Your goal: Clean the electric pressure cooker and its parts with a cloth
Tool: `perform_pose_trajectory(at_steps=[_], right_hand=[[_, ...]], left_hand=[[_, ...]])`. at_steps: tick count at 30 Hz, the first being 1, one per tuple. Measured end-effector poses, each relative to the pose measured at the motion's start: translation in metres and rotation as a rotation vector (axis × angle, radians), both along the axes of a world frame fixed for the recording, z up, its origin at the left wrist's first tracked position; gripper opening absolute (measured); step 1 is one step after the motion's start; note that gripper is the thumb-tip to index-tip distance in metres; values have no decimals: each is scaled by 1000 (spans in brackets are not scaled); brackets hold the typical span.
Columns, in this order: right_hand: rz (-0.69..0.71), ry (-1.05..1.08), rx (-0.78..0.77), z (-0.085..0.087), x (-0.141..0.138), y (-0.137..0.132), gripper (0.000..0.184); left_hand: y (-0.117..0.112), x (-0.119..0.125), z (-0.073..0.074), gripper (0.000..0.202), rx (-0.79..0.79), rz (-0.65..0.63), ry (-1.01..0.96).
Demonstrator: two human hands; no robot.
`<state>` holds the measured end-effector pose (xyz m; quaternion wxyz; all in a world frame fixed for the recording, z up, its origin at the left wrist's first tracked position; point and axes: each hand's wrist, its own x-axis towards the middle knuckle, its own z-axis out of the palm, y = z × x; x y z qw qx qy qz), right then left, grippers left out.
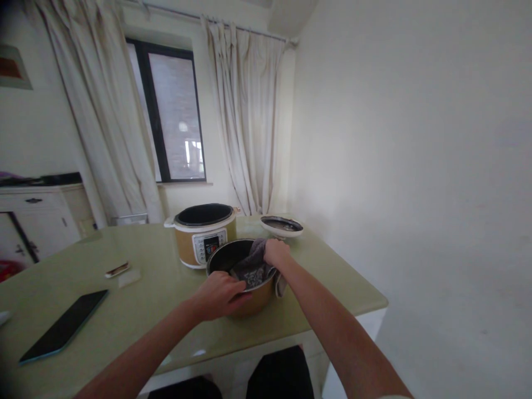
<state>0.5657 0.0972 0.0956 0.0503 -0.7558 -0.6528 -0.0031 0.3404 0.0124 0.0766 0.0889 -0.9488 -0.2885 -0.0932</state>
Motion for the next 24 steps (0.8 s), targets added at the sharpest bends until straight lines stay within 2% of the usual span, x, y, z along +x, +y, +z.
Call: perform_pose_trajectory(at_steps=[2, 4, 8, 10, 12, 16, 19, 21, 24], right_hand=[[-3, -6, 11, -2, -3, -1, 50], [-4, -13, 17, -3, -5, -1, 49], [-5, -27, 19, -5, -5, -2, 48], [-3, -30, 12, -4, -3, -1, 49], [0, -28, -2, -3, 1, -1, 48], [8, -15, -23, 1, 5, 2, 49], [7, -6, -16, 1, 3, 4, 50], [0, -5, -5, 0, -1, 5, 48], [-8, -9, 4, -2, -5, 6, 47]], left_hand=[[-7, 9, 3, 31, 1, 30, -24], [-17, 29, 3, 25, 2, 92, -57], [-27, 72, -1, 31, -31, 266, -73], [-22, 78, -5, 35, -39, 300, -67], [-13, 70, -9, 38, -17, 263, -61], [7, 26, -14, 45, 36, 89, -28], [12, 0, -12, 40, 42, -2, -4], [7, -2, -8, 32, 47, 10, -1], [-7, 20, -2, 23, 54, 89, -43]])
